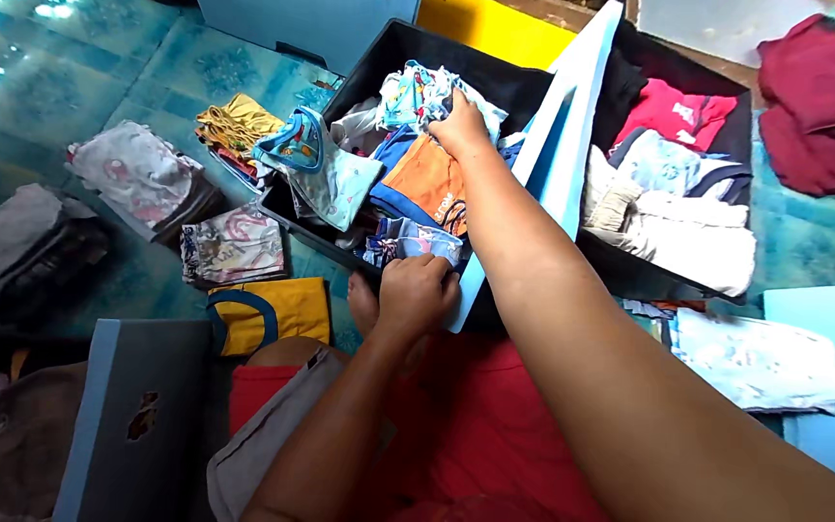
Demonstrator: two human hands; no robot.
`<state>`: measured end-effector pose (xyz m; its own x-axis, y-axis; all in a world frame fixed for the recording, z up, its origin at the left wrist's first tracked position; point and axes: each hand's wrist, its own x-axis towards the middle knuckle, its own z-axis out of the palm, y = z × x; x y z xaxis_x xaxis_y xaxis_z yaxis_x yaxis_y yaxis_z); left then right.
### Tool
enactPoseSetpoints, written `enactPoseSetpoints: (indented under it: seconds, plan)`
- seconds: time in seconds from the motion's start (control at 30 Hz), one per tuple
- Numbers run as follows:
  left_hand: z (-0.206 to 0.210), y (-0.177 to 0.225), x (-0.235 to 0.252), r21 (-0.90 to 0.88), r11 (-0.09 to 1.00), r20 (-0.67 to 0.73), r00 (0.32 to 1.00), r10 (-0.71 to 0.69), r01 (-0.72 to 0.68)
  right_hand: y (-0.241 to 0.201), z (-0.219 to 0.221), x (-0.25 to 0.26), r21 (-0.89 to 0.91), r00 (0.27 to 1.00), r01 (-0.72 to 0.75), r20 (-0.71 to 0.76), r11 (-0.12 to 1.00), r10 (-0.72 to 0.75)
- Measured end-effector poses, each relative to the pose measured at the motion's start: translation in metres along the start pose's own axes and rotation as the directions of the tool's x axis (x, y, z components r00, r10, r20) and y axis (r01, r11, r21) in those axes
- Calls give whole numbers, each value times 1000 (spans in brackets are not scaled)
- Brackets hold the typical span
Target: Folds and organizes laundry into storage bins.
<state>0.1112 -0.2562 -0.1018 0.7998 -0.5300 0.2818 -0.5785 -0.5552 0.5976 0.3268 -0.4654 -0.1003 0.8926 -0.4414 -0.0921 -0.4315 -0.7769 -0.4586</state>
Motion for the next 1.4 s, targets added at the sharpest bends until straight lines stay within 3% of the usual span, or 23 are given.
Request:
enactPoseSetpoints:
  seconds: [0.07, 0.17, 0.27, 0.33, 0.4, 0.47, 0.5, 0.53, 0.57, 0.6, 0.63, 0.67, 0.73, 0.8, 0.83, 0.9, 0.97, 1.07, 1.17, 1.23, 1.33, 1.4]
  plan:
    - [0, 0, 0, -3, 1000, 16, 1000, -6, 6, -1, -2, -2, 42, 997, -50, -53, 998, 52]
    - [-1, 0, 0, -18, 1000, 30, 999, -10, 11, 3, -12, 4, 414, 927, -180, -233, 892, 295]
    - [-1, 1, 1, -31, 999, 30, 999, -24, 25, 9, -35, 5, 640, 799, -50, -435, 767, 415]
    - [-1, 3, 3, -23, 999, 21, 999, -41, 42, -3, -48, -2, 578, 776, 127, -564, 806, 282]
    - [0, 4, 3, -17, 999, 18, 999, -49, 49, -20, -44, -5, 383, 766, 350, -642, 855, -26]
    - [0, 3, 3, -8, 999, 11, 999, -43, 43, -35, -20, -4, 143, 760, 511, -534, 848, -369]
    - [0, 3, 2, -5, 999, 1, 999, -37, 37, -42, -5, -8, 41, 814, 521, -326, 853, -481]
    - [1, 3, 2, -3, 1000, -8, 999, -31, 31, -48, 7, -15, -51, 870, 490, -37, 870, -492]
    - [1, 4, 2, -4, 1000, -12, 999, -29, 29, -52, 19, -16, -116, 877, 465, 198, 878, -439]
    - [1, 4, 3, -7, 1000, -16, 1000, -26, 26, -55, 26, -13, -130, 859, 445, 340, 886, -382]
    - [0, 4, 3, -11, 1000, -15, 1000, -25, 25, -57, 26, -10, -98, 845, 432, 393, 897, -364]
    - [-1, 3, 3, -17, 999, -8, 1000, -28, 28, -56, 21, -6, -22, 841, 430, 374, 903, -391]
    - [-2, 3, 2, -22, 999, 2, 999, -33, 33, -45, -2, -2, 226, 901, 353, 179, 908, -395]
    - [-2, 5, 3, -17, 999, 15, 999, -49, 49, -26, -26, 2, 310, 987, 147, -104, 939, -120]
    - [-2, 6, 4, -11, 998, 22, 998, -59, 60, -17, -37, 2, 268, 982, -11, -177, 963, 60]
    - [-5, 9, 5, -6, 997, 45, 996, -81, 81, 0, -49, -4, 10, 959, -281, -33, 960, 281]
    - [-6, 11, 6, -6, 996, 50, 995, -90, 91, 9, -47, -9, -235, 935, -297, 123, 925, 332]
    - [-8, 11, 7, -11, 994, 90, 990, -105, 106, 5, -43, -12, -226, 919, -367, 64, 902, 390]
    - [-11, 11, 6, -16, 994, 134, 985, -109, 112, 4, -53, -13, -51, 946, -323, -47, 945, 321]
    - [-13, 11, 6, -34, 993, 142, 984, -105, 111, 7, -73, -12, 74, 973, -166, -148, 983, 175]
    - [-21, 9, 7, -158, 973, 169, 976, -139, 166, 3, -114, -16, 118, 966, 163, -221, 979, -134]
    - [-25, 9, 7, -239, 950, 158, 973, -166, 201, -1, -135, -29, 115, 965, 215, -179, 970, -193]
